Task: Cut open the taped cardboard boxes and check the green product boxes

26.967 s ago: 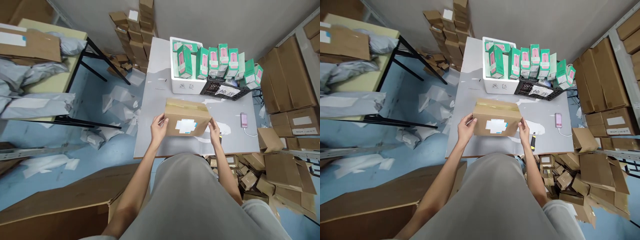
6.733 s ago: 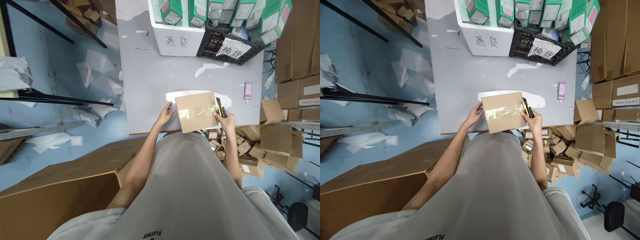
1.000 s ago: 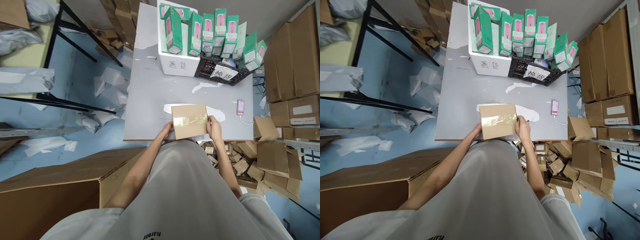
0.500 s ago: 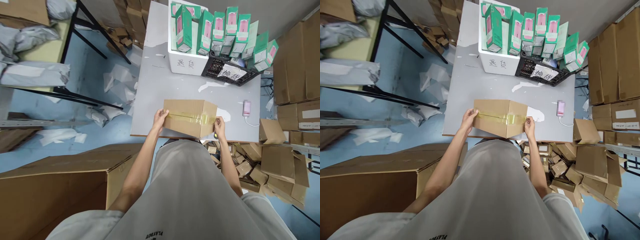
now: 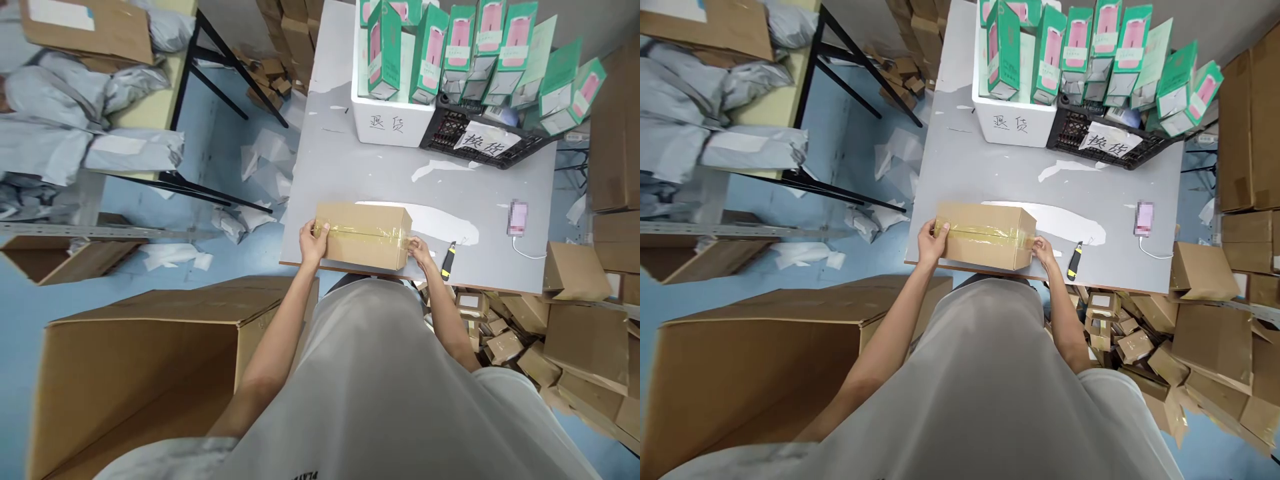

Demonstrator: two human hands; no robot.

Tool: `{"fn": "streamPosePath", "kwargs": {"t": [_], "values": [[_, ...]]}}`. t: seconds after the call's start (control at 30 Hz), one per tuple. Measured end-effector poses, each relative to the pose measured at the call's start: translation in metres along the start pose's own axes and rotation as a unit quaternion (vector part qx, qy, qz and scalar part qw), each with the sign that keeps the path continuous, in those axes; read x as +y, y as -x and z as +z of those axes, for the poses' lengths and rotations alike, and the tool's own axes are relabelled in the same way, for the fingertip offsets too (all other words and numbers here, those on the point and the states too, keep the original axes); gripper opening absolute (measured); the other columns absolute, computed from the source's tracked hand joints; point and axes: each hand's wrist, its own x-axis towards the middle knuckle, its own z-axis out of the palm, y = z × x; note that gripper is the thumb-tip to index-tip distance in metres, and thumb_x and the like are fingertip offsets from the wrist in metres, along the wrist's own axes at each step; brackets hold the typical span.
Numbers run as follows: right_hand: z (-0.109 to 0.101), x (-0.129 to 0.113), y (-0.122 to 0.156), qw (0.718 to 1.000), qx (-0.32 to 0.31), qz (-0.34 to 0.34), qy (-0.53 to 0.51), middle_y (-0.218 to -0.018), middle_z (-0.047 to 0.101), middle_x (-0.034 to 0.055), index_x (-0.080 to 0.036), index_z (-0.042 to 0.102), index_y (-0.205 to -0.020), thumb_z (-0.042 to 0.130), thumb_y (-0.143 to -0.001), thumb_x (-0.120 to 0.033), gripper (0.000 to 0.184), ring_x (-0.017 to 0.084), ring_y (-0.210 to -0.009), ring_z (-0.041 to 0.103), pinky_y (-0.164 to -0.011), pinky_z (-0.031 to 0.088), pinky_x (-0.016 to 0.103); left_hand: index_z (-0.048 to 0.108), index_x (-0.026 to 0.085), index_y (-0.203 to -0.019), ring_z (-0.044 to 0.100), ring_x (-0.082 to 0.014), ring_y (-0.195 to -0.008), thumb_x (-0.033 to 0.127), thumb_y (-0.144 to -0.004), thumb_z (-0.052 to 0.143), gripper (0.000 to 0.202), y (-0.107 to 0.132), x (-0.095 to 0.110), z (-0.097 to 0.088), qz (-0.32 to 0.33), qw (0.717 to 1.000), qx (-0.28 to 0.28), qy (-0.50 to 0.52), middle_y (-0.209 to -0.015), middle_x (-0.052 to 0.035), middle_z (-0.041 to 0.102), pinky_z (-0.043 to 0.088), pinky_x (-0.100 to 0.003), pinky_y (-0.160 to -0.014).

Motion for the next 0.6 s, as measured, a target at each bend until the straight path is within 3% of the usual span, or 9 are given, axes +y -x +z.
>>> {"fn": "streamPosePath", "kwargs": {"t": [0.1, 0.17, 0.27, 0.33, 0.47, 0.6], "values": [[0.008, 0.001, -0.006, 0.997, 0.061, -0.015, 0.041, -0.066, 0.063, -0.0015, -0.029, 0.048, -0.065, 0.054, -0.083, -0.043, 0.024, 0.022, -0.077, 0.062, -0.081, 0.059, 0.036, 0.074, 0.017, -0.134, 0.064, -0.0327, -0.138, 0.059, -0.094, 0.080, 0.058, 0.006, 0.000, 0.001, 0.000, 1.000, -0.004, 0.004, -0.138, -0.0172, 0.074, 0.054, -0.047, -0.122], [0.007, -0.002, -0.006, 0.993, 0.091, -0.030, 0.065, -0.072, 0.069, 0.0031, -0.028, 0.054, -0.067, 0.051, -0.086, -0.042, 0.024, 0.025, -0.084, 0.066, -0.090, 0.060, 0.041, 0.072, 0.017, -0.139, 0.065, -0.0328, -0.138, 0.056, -0.092, 0.083, 0.062, 0.010, 0.001, 0.006, -0.025, 1.000, -0.003, 0.007, -0.139, -0.0167, 0.073, 0.053, -0.047, -0.122], [-0.005, -0.009, 0.006, 0.986, 0.128, -0.059, 0.093, -0.105, 0.081, 0.0144, -0.022, 0.072, -0.090, 0.051, -0.091, -0.044, 0.031, 0.031, -0.112, 0.071, -0.110, 0.056, 0.048, 0.066, 0.016, -0.144, 0.069, -0.0317, -0.131, 0.047, -0.086, 0.093, 0.072, 0.019, 0.005, 0.018, -0.095, 0.995, 0.017, 0.014, -0.137, -0.0168, 0.072, 0.056, -0.044, -0.117], [-0.016, -0.014, 0.021, 0.980, 0.153, -0.081, 0.098, -0.128, 0.080, 0.0206, -0.018, 0.077, -0.110, 0.049, -0.096, -0.049, 0.044, 0.032, -0.127, 0.070, -0.117, 0.054, 0.051, 0.066, 0.017, -0.138, 0.071, -0.0298, -0.124, 0.046, -0.085, 0.096, 0.067, 0.028, 0.010, 0.028, -0.111, 0.994, 0.022, 0.010, -0.133, -0.0157, 0.073, 0.057, -0.043, -0.114], [-0.025, -0.028, 0.052, 0.973, 0.183, -0.130, 0.060, -0.138, 0.077, 0.0236, -0.015, 0.076, -0.131, 0.046, -0.105, -0.064, 0.063, 0.032, -0.125, 0.074, -0.108, 0.062, 0.050, 0.067, 0.019, -0.121, 0.072, -0.0265, -0.116, 0.047, -0.096, 0.085, 0.041, 0.038, 0.023, 0.041, -0.025, 0.999, 0.023, -0.015, -0.128, -0.0137, 0.072, 0.058, -0.040, -0.109], [-0.018, -0.051, 0.061, 0.968, 0.177, -0.151, 0.091, -0.136, 0.076, 0.0212, -0.017, 0.077, -0.134, 0.061, -0.099, -0.070, 0.066, 0.029, -0.113, 0.076, -0.103, 0.066, 0.048, 0.070, 0.019, -0.122, 0.072, -0.0263, -0.115, 0.033, -0.102, 0.074, 0.024, 0.027, 0.037, 0.044, 0.037, 0.999, 0.018, -0.015, -0.128, -0.0136, 0.070, 0.058, -0.039, -0.108]]}}
